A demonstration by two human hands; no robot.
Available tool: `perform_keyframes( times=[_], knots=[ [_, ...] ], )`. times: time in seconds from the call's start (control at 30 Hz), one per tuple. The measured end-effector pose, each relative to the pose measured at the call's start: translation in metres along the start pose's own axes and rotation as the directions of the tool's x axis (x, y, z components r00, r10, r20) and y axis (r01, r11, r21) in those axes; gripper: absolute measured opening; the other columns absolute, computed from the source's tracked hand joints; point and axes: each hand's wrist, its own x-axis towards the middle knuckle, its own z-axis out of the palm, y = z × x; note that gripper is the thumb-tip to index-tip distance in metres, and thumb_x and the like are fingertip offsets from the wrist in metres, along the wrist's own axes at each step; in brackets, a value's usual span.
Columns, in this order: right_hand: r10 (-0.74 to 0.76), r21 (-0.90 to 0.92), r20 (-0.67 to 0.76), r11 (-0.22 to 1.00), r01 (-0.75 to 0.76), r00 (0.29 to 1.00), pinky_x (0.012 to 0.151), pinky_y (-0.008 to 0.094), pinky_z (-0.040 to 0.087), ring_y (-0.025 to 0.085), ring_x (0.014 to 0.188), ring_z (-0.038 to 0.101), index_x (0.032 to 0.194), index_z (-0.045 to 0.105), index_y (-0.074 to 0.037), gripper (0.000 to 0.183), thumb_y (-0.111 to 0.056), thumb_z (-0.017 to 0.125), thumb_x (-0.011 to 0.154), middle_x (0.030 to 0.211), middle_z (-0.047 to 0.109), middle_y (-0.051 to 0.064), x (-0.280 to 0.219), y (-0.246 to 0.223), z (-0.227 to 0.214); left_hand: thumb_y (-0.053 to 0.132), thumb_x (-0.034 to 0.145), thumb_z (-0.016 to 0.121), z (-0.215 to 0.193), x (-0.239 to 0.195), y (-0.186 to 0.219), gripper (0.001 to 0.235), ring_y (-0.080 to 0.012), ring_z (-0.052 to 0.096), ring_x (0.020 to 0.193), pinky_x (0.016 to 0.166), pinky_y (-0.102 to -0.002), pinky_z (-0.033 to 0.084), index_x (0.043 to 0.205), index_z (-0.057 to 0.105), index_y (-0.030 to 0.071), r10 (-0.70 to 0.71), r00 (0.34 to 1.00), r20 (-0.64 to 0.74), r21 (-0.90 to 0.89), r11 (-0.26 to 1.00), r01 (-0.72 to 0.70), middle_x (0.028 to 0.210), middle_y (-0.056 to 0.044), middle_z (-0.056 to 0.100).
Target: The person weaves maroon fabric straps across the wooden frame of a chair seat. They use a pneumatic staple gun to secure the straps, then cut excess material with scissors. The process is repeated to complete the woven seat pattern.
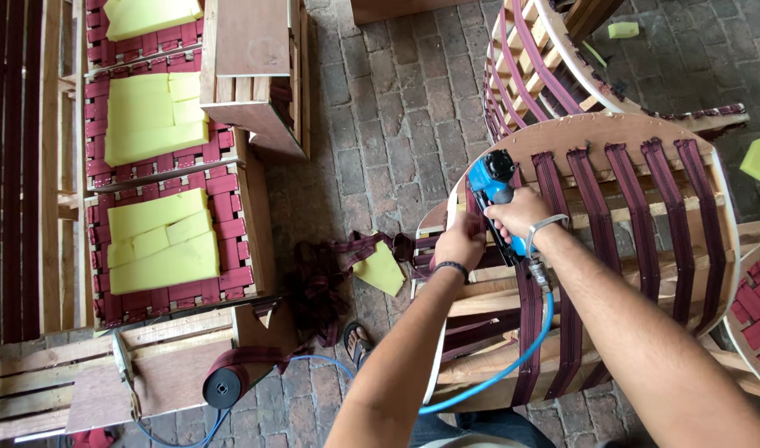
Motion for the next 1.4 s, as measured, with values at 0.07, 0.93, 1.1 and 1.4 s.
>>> perform_keyframes(
  times=[0.07, 0.93, 1.1, 1.4],
  knots=[
    [0.009, 0.097, 0.009, 0.995, -0.009, 1.000, 0.042, 0.035, 0.049, 0.017, 0.047, 0.059, 0.085, 0.068, -0.001, 0.011, -0.011, 0.072, 0.087, 0.064, 0.064, 0.007, -0.007, 0.010, 0.004, 0.021, 0.090, 0.075, -0.012, -0.015, -0.006, 0.020, -0.0278, 0.074, 0.089, 0.079, -0.039, 0.057, 0.110, 0.076, 0.017, 0.100, 0.989, 0.105, 0.027, 0.994, -0.103, 0.097, -0.011, 0.078],
    [0.031, 0.427, -0.240, 0.901, 0.077, 0.970, 0.043, 0.034, 0.050, 0.017, 0.047, 0.060, 0.084, 0.066, 0.001, 0.014, -0.011, 0.074, 0.087, 0.064, 0.064, 0.008, -0.138, 0.121, 0.024, 0.016, 0.112, 0.044, 0.042, -0.213, -0.117, 0.022, -0.0063, 0.047, 0.046, 0.042, -0.023, 0.038, 0.111, 0.067, 0.015, -0.040, 0.836, 0.547, -0.481, 0.802, 0.354, 0.066, 0.000, 0.059],
    [-0.030, 0.344, -0.249, 0.932, 0.117, 0.968, 0.044, 0.032, 0.053, 0.015, 0.047, 0.062, 0.084, 0.065, -0.002, 0.015, -0.012, 0.076, 0.085, 0.064, 0.067, 0.007, -0.195, 0.149, 0.041, 0.018, 0.113, 0.044, 0.049, -0.220, -0.123, 0.024, -0.0068, 0.046, 0.046, 0.043, -0.023, 0.039, 0.108, 0.067, 0.014, -0.074, 0.831, 0.551, -0.444, 0.817, 0.367, 0.063, 0.000, 0.056],
    [-0.152, -0.242, -0.297, 0.967, 0.080, 0.943, 0.062, 0.042, 0.059, 0.029, 0.064, 0.074, 0.083, 0.071, -0.001, 0.025, -0.025, 0.078, 0.080, 0.071, 0.073, 0.018, -0.224, 0.184, 0.080, 0.011, 0.108, 0.049, 0.031, -0.231, -0.094, 0.020, -0.0078, 0.051, 0.049, 0.047, -0.026, 0.046, 0.106, 0.069, 0.014, -0.122, 0.875, 0.469, -0.305, 0.907, 0.290, 0.064, -0.001, 0.057]
  ],
)
